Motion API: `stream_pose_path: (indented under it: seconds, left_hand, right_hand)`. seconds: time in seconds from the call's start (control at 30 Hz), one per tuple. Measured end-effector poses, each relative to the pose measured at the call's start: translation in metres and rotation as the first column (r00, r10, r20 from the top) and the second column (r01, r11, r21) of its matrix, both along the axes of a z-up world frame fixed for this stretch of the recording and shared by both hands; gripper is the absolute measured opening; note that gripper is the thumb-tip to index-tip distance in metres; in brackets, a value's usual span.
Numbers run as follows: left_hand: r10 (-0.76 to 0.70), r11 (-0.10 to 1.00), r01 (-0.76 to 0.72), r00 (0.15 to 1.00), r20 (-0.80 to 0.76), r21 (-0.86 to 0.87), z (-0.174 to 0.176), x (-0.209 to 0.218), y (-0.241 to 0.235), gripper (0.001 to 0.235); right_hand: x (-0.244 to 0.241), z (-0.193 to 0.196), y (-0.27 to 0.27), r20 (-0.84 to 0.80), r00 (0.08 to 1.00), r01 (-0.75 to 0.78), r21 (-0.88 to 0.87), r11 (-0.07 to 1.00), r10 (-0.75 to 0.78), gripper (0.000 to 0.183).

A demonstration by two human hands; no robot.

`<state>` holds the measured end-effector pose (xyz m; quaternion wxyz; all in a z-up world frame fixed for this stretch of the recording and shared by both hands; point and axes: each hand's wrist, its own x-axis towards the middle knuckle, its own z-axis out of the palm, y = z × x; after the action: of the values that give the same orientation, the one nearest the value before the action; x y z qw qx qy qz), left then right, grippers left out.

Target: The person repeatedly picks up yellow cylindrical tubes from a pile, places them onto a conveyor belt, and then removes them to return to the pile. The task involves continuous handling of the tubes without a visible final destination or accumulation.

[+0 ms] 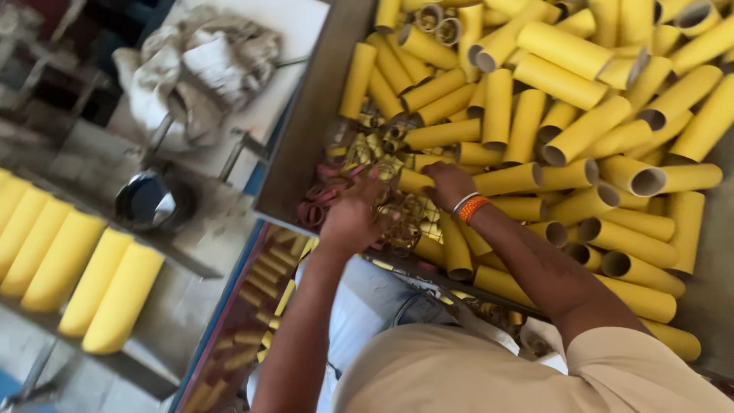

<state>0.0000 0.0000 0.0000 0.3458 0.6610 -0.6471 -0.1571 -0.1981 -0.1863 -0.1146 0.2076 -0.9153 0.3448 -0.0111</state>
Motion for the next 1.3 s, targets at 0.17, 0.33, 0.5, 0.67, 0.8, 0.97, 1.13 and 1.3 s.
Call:
stream_pose_path:
  seconds: [0.17,0.33,0.5,0.67,0.8,0.97,1.13,1.3]
  left_hand:
    - [-0.045,0.857,-0.003,0.996,0.082,0.516,-0.049,-0.015,-0.027,0.048]
    - [0.001,0.795,-0.09,0.989,0.149,0.599,-0.073,-0.007,-0.022,0.047]
    - [0.006,0.808,-0.095,0.988,0.154,0.582,-0.084,-0.008,-0.023,0.05]
    - [0.039,0.782,-0.108,0.991,0.126,0.613,-0.079,-0.008,-0.025,0.05]
    - [0.061,0.717,-0.156,0.985,0.162,0.679,-0.073,-0.011,-0.029,0.042]
    - [0.226,0.875,-0.296,0.95,0.217,0.383,-0.05,-0.013,-0.039,0.039]
    - [0.397,0.9,-0.405,0.914,-0.082,-0.161,-0.003,-0.015,-0.025,0.064]
    - [0.569,0.665,-0.528,0.816,-0.099,-0.528,0.055,0.011,0.055,0.069]
  right_hand:
    - [-0.025,-0.047,-0.068,-0.222,0.95,0.159,-0.255,0.954,-0.218,0.057]
    - [0.008,-0.092,-0.11,-0.442,0.878,-0.008,-0.397,0.918,-0.183,0.021]
    - [0.058,-0.13,-0.113,-0.659,0.695,-0.4,-0.021,0.916,0.288,0.025]
    - [0.101,-0.161,-0.099,-0.676,0.639,-0.465,0.041,0.884,0.367,0.027]
    - [0.101,-0.147,-0.094,-0.74,0.568,-0.445,0.091,0.891,0.36,0.03]
    - [0.069,-0.018,-0.107,-0.39,0.81,-0.439,0.091,0.894,0.438,0.051]
    - [0.059,0.128,-0.085,0.325,0.823,-0.386,-0.279,0.879,0.465,0.017]
    - [0.089,0.205,-0.046,0.647,0.661,-0.319,-0.217,0.922,0.381,0.019]
